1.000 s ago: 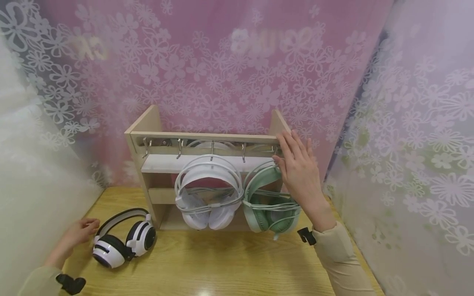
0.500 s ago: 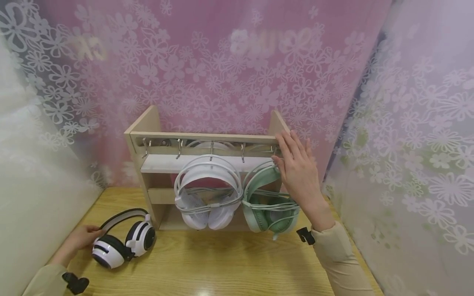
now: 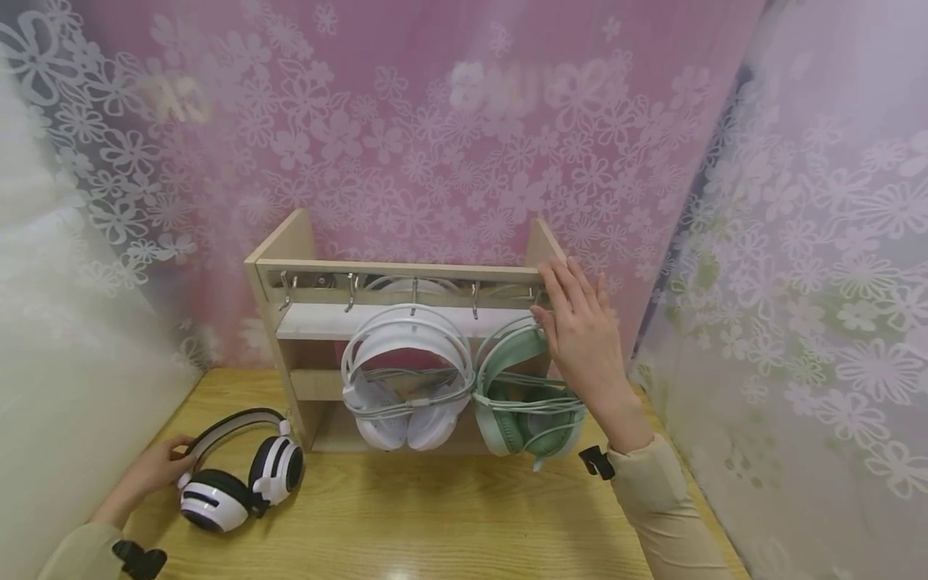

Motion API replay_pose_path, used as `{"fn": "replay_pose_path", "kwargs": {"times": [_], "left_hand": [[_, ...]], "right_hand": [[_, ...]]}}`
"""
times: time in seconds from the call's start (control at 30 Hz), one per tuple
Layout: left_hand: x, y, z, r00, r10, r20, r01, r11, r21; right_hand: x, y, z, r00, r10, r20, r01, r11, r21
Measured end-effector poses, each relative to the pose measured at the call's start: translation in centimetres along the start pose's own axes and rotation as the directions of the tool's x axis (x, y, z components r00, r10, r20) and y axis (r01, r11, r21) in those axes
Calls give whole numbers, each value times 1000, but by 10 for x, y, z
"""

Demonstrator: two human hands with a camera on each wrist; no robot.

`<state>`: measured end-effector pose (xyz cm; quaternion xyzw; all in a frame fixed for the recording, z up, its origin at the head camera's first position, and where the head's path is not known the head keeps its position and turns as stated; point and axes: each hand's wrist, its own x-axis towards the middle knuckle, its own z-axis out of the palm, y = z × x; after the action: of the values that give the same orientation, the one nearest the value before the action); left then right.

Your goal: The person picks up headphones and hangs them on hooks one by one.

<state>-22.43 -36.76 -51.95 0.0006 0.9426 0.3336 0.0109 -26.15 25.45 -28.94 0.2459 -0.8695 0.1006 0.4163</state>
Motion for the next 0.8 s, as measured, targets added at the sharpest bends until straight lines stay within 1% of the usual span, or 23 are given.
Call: {"fn": "replay_pose_path", "kwargs": {"times": [0.07, 0.23, 0.33, 0.47, 0.53, 0.6, 0.67, 0.8], "left_hand": [[-1, 1, -1, 1000, 11, -10, -11, 1000, -15], [-5, 2, -3, 999, 3, -34, -5, 999, -53], [-10, 6, -3, 1000, -12, -25, 8, 991, -136], [-17, 12, -4, 998, -60, 3, 59, 965, -257], [-21, 15, -4, 996, -90, 9, 89, 952, -293], [-24, 16, -2, 993, -119, 1, 113, 940, -321], [-27, 16, 1, 992, -126, -20, 111, 926, -362], [-35, 15, 7, 992, -109, -64, 68, 886, -459]], "right_hand": [[0, 0, 1, 1000, 0, -1, 0, 1000, 0], [-1, 0, 1, 1000, -3, -10, 3, 1000, -2], [0, 0, 1, 1000, -4, -14, 4, 1000, -1], [0, -1, 1, 1000, -4, -14, 4, 1000, 2], [0, -1, 1, 1000, -4, -14, 4, 1000, 2], [0, -1, 1, 1000, -1, -14, 1, 1000, 3], [-1, -1, 1, 1000, 0, -15, 0, 1000, 1], [-1, -1, 1, 1000, -3, -17, 3, 1000, 4]]}}
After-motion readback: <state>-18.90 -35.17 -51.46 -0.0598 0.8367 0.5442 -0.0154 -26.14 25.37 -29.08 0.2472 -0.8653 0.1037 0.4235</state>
